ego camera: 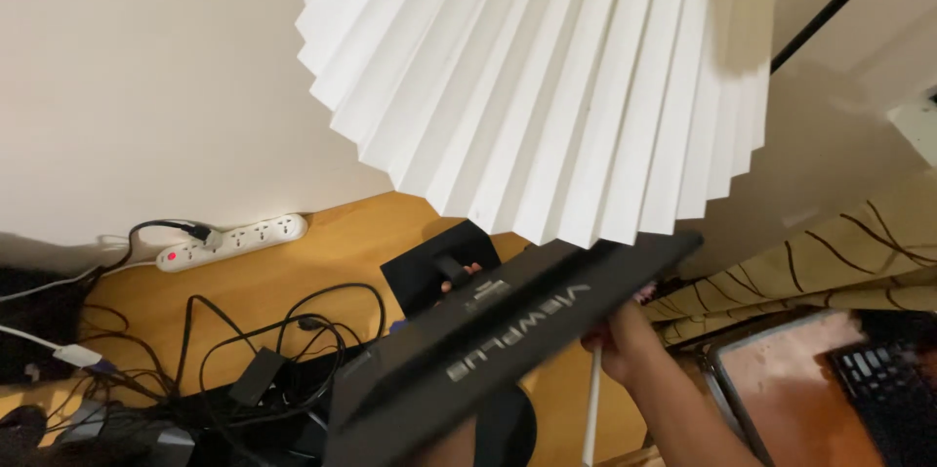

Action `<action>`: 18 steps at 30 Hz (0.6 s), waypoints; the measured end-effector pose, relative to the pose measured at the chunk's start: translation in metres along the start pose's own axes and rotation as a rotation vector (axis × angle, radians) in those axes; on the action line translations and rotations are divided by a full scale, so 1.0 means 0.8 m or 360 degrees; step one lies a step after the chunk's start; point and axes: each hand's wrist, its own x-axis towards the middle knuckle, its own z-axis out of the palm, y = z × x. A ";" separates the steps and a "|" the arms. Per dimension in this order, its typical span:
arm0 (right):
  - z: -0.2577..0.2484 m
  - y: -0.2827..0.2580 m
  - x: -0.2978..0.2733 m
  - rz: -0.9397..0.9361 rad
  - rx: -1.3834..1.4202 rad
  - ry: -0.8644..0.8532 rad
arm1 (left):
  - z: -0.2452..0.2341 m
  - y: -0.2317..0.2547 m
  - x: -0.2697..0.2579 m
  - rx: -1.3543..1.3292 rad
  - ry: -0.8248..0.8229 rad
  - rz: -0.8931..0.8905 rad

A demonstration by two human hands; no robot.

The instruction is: The person cleans a desk with a duster, then untangles and organizes multiple cables behind a monitor and power strip. They handle a power adapter and several cords, separating and arranging them on the desk.

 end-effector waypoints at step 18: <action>0.067 -0.033 0.004 -0.0026 -0.0058 0.0140 | 0.026 0.038 0.045 -0.0204 0.0914 -0.0088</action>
